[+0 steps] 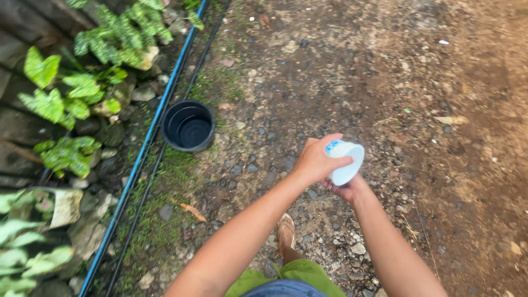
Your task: The person dips a cup into a bucket of water and pours the water onto various plants growing along a fence and in a garden bed.
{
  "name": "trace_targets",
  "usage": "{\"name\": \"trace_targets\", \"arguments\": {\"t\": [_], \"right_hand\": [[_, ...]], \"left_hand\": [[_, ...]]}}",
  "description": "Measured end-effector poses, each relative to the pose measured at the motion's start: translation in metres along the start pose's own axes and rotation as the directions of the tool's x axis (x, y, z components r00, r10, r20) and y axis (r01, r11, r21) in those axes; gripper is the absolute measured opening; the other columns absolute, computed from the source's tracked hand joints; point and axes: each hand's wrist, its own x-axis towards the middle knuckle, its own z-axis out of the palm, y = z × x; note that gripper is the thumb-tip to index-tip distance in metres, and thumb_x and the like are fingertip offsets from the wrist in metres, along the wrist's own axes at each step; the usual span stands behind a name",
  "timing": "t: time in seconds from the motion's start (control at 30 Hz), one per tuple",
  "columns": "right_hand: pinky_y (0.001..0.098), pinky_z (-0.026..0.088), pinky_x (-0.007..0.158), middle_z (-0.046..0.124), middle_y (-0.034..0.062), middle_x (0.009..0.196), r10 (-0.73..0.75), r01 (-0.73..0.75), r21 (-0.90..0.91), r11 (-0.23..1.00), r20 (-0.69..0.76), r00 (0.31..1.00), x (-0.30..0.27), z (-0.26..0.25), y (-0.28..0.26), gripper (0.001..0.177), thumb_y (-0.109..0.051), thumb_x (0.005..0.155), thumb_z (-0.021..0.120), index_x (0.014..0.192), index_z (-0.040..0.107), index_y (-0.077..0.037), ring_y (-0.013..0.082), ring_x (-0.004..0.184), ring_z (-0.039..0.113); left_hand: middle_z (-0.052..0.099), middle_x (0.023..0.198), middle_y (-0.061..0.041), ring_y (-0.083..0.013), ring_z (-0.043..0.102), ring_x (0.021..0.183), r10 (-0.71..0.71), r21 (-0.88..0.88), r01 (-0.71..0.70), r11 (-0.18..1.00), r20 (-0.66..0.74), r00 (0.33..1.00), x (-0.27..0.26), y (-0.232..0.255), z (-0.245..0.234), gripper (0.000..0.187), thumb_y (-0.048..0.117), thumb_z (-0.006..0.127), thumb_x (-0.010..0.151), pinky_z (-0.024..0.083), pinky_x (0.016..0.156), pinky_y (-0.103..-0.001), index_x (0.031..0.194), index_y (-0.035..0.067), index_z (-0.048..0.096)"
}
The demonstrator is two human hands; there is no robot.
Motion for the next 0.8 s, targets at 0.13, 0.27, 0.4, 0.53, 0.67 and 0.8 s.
{"name": "trace_targets", "arguments": {"t": [0.13, 0.27, 0.4, 0.53, 0.67, 0.8], "right_hand": [[0.0331, 0.06, 0.063, 0.074, 0.0021, 0.1, 0.052, -0.038, -0.109, 0.993, 0.13, 0.99, -0.007, 0.04, 0.043, 0.029, -0.039, 0.099, 0.059, 0.118, 0.065, -0.018, 0.0179, 0.084, 0.072], [0.034, 0.06, 0.071, 0.074, 0.0003, 0.108, 0.073, -0.056, -0.141, 0.988, 0.117, 0.99, -0.028, 0.084, 0.082, 0.032, -0.039, 0.098, 0.064, 0.122, 0.064, -0.019, 0.0166, 0.091, 0.072], [0.0452, 0.061, 0.092, 0.072, 0.0095, 0.114, 0.201, -0.168, -0.136, 0.976, 0.296, 0.934, -0.055, 0.112, 0.109, 0.04, -0.041, 0.097, 0.059, 0.125, 0.063, -0.013, 0.0242, 0.101, 0.073], [0.0479, 0.053, 0.097, 0.072, 0.0114, 0.121, 0.367, -0.263, -0.462, 0.847, 0.148, 0.919, -0.071, 0.143, 0.141, 0.043, -0.037, 0.103, 0.046, 0.131, 0.063, -0.009, 0.0256, 0.106, 0.067], [0.0497, 0.052, 0.101, 0.071, 0.0158, 0.124, 0.387, -0.232, -0.486, 0.843, 0.247, 0.888, -0.078, 0.174, 0.185, 0.038, -0.022, 0.105, 0.042, 0.132, 0.061, -0.004, 0.0302, 0.113, 0.067], [0.0515, 0.056, 0.098, 0.071, 0.0181, 0.121, 0.41, -0.308, -0.454, 0.836, 0.144, 0.901, -0.085, 0.219, 0.235, 0.036, -0.021, 0.104, 0.039, 0.129, 0.059, -0.005, 0.0311, 0.111, 0.07]], "left_hand": [[0.053, 0.136, -0.018, -0.0368, 0.061, 0.119, 0.12, 0.212, -0.096, 0.973, -0.1, 0.988, -0.059, -0.002, -0.031, 0.084, 0.051, 0.085, 0.063, 0.053, 0.097, -0.044, 0.141, 0.027, 0.064], [0.055, 0.135, -0.018, -0.0371, 0.061, 0.12, 0.205, 0.265, -0.14, 0.954, -0.239, 0.949, -0.104, -0.017, -0.058, 0.08, 0.048, 0.087, 0.064, 0.052, 0.096, -0.044, 0.137, 0.025, 0.066], [0.066, 0.121, -0.018, -0.0322, 0.07, 0.112, 0.039, -0.093, -0.078, 0.993, -0.365, 0.93, -0.131, -0.047, -0.09, 0.071, 0.046, 0.085, 0.071, 0.057, 0.096, -0.039, 0.135, 0.02, 0.067], [0.074, 0.115, -0.019, -0.0281, 0.076, 0.102, -0.022, -0.246, -0.095, 0.965, -0.435, 0.9, -0.173, -0.076, -0.126, 0.072, 0.046, 0.083, 0.071, 0.061, 0.086, -0.037, 0.133, 0.011, 0.066], [0.065, 0.116, -0.023, -0.0303, 0.069, 0.104, -0.135, -0.156, 0.054, 0.986, -0.566, 0.814, -0.229, -0.101, -0.156, 0.074, 0.047, 0.084, 0.069, 0.058, 0.088, -0.038, 0.134, 0.013, 0.069], [0.067, 0.118, -0.021, -0.0317, 0.067, 0.112, -0.137, -0.095, 0.099, 0.99, -0.639, 0.757, -0.277, -0.131, -0.188, 0.076, 0.052, 0.083, 0.07, 0.053, 0.097, -0.038, 0.135, 0.015, 0.067]]}}
